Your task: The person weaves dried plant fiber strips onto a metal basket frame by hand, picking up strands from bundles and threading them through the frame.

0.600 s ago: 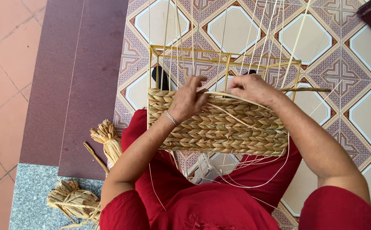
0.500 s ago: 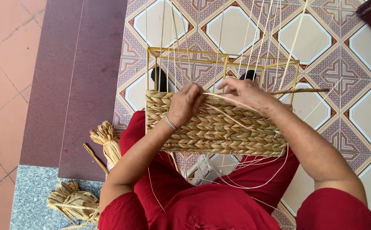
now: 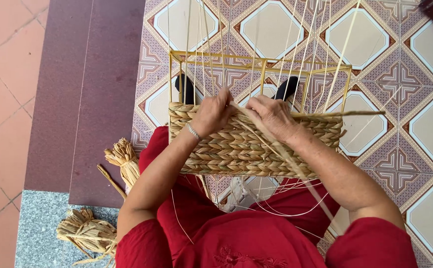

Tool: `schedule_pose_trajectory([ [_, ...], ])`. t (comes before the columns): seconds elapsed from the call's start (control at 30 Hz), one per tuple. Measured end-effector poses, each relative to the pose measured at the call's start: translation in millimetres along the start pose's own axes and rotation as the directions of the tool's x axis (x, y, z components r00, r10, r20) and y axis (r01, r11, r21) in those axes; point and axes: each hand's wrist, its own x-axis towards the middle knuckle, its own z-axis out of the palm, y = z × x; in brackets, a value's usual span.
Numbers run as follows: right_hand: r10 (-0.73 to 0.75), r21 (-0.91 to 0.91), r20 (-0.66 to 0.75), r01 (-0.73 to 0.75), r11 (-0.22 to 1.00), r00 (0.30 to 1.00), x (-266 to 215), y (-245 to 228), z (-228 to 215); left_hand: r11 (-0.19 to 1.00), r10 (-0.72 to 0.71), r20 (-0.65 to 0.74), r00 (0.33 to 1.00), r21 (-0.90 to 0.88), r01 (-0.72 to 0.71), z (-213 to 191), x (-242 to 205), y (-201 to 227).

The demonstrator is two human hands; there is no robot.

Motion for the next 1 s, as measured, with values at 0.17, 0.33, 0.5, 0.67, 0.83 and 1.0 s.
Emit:
schedule_pose_trajectory([
  [0.17, 0.247, 0.304, 0.11, -0.27, 0.914, 0.963, -23, 2, 6, 0.992, -0.083, -0.043, 0.996, 0.093, 0.086, 28, 37, -10],
  [0.33, 0.328, 0.101, -0.041, -0.322, 0.941, 0.944, -32, -12, -16, 0.947, -0.233, 0.054, 0.971, 0.24, 0.213, 27, 44, 4],
  [0.5, -0.171, -0.344, -0.136, 0.115, 0.932, 0.976, -52, -24, -29, 0.877, 0.022, -0.038, 0.999, 0.48, -0.001, 32, 30, 15],
  [0.67, 0.102, -0.12, 0.096, -0.09, 0.989, 0.99, -44, -32, -39, 0.891, -0.214, 0.356, 0.91, 0.452, 0.033, 19, 53, 26],
  [0.83, -0.059, 0.082, -0.068, 0.064, 0.995, 0.996, -26, -30, -74, 0.969, 0.172, 0.132, 0.976, 0.159, -0.192, 12, 39, 17],
  [1.0, -0.236, -0.134, -0.131, 0.219, 0.967, 0.963, -3, -23, -67, 0.993, 0.114, 0.406, 0.907, -0.016, -0.118, -2, 39, 12],
])
